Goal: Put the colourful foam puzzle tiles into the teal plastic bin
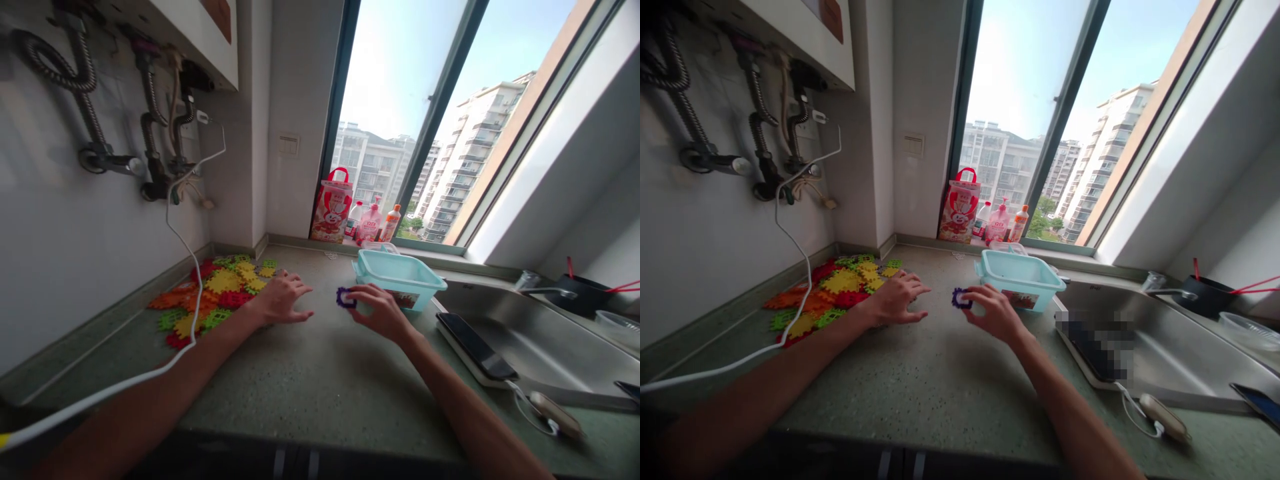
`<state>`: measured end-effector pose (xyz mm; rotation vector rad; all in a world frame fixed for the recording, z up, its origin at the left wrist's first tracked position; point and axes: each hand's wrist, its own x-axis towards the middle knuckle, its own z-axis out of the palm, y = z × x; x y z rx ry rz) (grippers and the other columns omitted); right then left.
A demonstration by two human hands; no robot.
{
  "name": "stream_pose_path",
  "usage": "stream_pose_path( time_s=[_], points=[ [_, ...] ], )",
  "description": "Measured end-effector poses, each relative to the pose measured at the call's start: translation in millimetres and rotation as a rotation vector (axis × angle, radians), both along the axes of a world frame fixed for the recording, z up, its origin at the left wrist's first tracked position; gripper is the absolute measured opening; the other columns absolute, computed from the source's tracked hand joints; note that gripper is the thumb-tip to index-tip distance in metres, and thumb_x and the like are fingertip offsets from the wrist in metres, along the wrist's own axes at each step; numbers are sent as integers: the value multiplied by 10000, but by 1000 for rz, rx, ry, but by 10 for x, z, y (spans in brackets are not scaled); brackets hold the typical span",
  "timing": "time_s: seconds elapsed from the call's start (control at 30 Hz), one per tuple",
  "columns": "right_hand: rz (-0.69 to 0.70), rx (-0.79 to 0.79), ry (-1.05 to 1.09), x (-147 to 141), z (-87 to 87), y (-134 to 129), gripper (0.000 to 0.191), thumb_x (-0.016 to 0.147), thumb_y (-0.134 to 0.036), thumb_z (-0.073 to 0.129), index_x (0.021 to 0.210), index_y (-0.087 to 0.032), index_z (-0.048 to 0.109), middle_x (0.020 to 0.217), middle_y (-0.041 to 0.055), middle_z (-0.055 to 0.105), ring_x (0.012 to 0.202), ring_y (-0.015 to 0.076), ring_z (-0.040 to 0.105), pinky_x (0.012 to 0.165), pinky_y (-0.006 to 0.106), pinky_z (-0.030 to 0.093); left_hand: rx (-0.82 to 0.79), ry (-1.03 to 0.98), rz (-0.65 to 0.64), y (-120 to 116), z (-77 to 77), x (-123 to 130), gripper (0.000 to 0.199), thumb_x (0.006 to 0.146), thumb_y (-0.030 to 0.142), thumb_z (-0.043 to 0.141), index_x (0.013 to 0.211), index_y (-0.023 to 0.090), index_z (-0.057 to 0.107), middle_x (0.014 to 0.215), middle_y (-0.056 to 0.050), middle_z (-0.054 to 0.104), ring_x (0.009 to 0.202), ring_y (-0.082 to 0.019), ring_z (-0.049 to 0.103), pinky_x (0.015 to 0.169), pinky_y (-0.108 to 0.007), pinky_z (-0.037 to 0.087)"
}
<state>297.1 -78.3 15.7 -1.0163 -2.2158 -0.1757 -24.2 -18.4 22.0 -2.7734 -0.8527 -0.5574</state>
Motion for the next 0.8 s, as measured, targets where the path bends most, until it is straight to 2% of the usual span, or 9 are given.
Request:
stream_pose_path(
  time_s=[0.1,0.17,0.27,0.33,0.4,0.47,0.63,0.73,0.8],
  points=[
    [-275,270,182,406,147,60,271,977,-382,630,1172,-248,762,1259,112,737,1130,287,675,1023,472,543,35,-37,89,41,145,-114,550,953,632,575,1268,214,744,1158,-120,778,1153,-323,625,1050,-496,380],
    [-437,394,229,678,177,109,305,987,-411,609,1174,-219,755,1237,120,747,1138,301,672,1047,488,520,47,-59,166,54,271,-196,517,996,613,514,1188,214,781,1128,-120,786,1130,-313,633,1051,-491,391],
    [-581,421,201,959,132,184,357,997,-457,574,1187,-210,748,1209,118,761,1115,315,689,1015,482,516,-1,-83,275,10,428,-358,555,1038,608,416,1114,227,812,1108,-106,798,1079,-286,669,1033,-451,437],
    [-629,377,188,1045,81,228,395,994,-487,557,1204,-210,744,1174,121,769,1045,312,713,924,447,538,-62,-103,286,-83,447,-521,569,1049,613,384,1134,246,811,1144,-86,798,1081,-266,689,1031,-419,466],
    [-645,327,190,1075,39,262,438,990,-514,534,1211,-199,743,1107,125,779,955,301,726,827,408,543,-106,-126,256,-224,369,-757,557,1053,611,388,1172,257,801,1203,-71,787,1135,-253,688,1058,-399,476],
    [-641,285,179,1084,10,289,467,989,-537,505,1181,-192,755,1052,126,785,884,293,724,767,387,529,-115,-132,259,-396,210,-1072,534,1041,614,433,1200,252,791,1270,-75,764,1210,-269,664,1101,-417,469],
    [-674,192,52,1174,-45,371,523,993,-572,434,1042,-201,798,889,137,786,766,310,708,754,425,504,-93,-122,385,-857,-203,-1923,562,948,654,582,1365,299,707,1502,-75,624,1383,-343,561,1200,-507,413],
    [-692,145,-24,1255,-63,422,560,986,-590,408,960,-198,807,740,139,744,720,328,688,739,450,495,-66,-119,471,-1044,-283,-2149,605,932,655,595,1407,288,673,1522,-94,598,1407,-357,535,1214,-522,403],
    [-636,168,-38,1256,-49,419,532,990,-560,409,963,-205,803,824,147,763,801,339,695,764,460,502,-49,-108,489,-1088,-278,-2139,644,925,646,611,1444,266,639,1518,-112,593,1416,-354,520,1226,-530,384]
  ],
)
